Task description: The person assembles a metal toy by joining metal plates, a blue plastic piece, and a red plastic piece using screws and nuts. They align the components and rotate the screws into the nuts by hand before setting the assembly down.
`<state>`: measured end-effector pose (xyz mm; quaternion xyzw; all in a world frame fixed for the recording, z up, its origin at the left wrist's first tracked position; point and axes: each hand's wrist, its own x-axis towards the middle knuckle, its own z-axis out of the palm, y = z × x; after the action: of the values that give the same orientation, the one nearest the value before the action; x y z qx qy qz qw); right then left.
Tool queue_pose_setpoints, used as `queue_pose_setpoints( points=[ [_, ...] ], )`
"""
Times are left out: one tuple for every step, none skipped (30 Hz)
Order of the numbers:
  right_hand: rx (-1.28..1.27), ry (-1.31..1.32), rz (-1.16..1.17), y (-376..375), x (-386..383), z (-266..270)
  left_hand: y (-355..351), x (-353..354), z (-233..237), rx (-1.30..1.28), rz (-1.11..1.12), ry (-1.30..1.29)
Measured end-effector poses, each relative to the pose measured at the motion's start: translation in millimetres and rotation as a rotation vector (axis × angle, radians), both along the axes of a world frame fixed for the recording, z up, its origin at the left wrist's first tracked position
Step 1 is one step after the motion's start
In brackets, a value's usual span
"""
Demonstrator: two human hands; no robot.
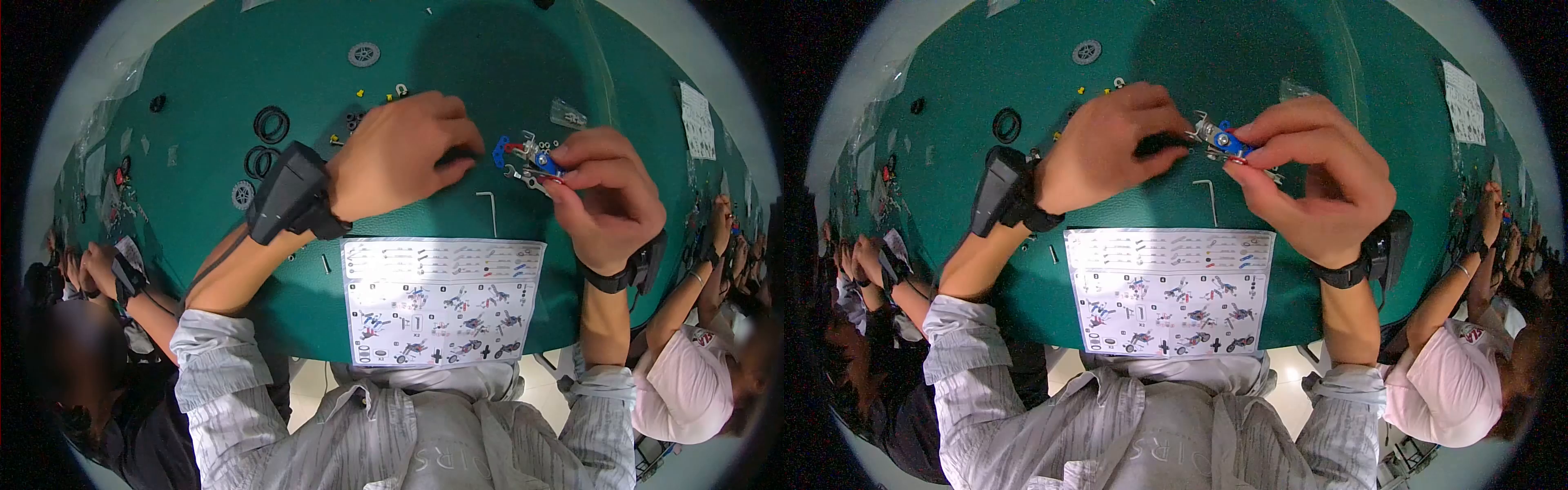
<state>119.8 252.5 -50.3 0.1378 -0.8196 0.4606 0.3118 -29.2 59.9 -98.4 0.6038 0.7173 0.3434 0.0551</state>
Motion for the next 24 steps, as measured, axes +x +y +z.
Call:
queue_pose_setpoints(
  points=[
    [0.059, 0.014, 0.005, 0, 0, 2, 1, 4, -1, -0.003, -0.010, 0.016],
    [0.117, 0.028, 0.011, -1, 0, 4, 2, 7, -1, -0.005, -0.019, 0.031],
    [0.174, 0.041, 0.017, -2, 1, 6, 3, 7, 0, 0.000, -0.029, 0.051],
    [0.206, 0.037, 0.030, -3, 2, 8, 4, 7, 1, 0.006, -0.039, 0.071],
    [0.238, 0.034, 0.043, -7, 3, 9, 5, 7, 2, 0.011, -0.049, 0.093],
    [0.271, 0.031, 0.054, -10, 4, 11, 5, 6, 2, -0.009, -0.068, 0.102],
    [0.298, 0.037, 0.070, -12, 6, 11, 6, 4, 3, -0.027, -0.089, 0.112],
    [0.326, 0.042, 0.088, -15, 8, 12, 7, 4, 3, -0.046, -0.109, 0.121],
    [0.354, 0.047, 0.107, -17, 8, 11, 8, 5, 5, -0.061, -0.111, 0.120],
    [0.352, 0.077, 0.120, -20, 8, 8, 8, 6, 8, -0.076, -0.112, 0.119],
    [0.354, 0.100, 0.129, -21, 8, 6, 8, 7, 9, -0.091, -0.113, 0.117],
    [0.356, 0.123, 0.138, -23, 8, 5, 9, 8, 9, -0.122, -0.099, 0.128],
    [0.358, 0.145, 0.148, -24, 8, 4, 11, 10, 8, -0.154, -0.086, 0.138],
    [0.360, 0.153, 0.159, -24, 8, 4, 13, 12, 7, -0.185, -0.073, 0.148],
    [0.362, 0.160, 0.171, -25, 8, 3, 12, 12, 5, -0.176, -0.074, 0.155],
    [0.364, 0.163, 0.178, -25, 8, 3, 12, 11, 4, -0.168, -0.076, 0.163],
    [0.366, 0.166, 0.186, -25, 8, 3, 12, 10, 3, -0.160, -0.078, 0.171],
    [0.370, 0.166, 0.190, -25, 7, 3, 12, 9, 4, -0.175, -0.106, 0.159],
    [0.371, 0.162, 0.190, -25, 8, 4, 10, 6, 5, -0.190, -0.136, 0.148],
    [0.372, 0.157, 0.190, -25, 8, 4, 10, 5, 7, -0.206, -0.169, 0.136],
    [0.372, 0.150, 0.189, -25, 8, 4, 10, 5, 8, -0.216, -0.167, 0.127],
    [0.374, 0.150, 0.186, -24, 8, 3, 10, 6, 9, -0.227, -0.164, 0.119],
    [0.377, 0.150, 0.183, -24, 8, 3, 11, 6, 10, -0.236, -0.162, 0.111],
    [0.383, 0.156, 0.179, -24, 7, 2, 11, 5, 10, -0.221, -0.173, 0.107]
  ],
)
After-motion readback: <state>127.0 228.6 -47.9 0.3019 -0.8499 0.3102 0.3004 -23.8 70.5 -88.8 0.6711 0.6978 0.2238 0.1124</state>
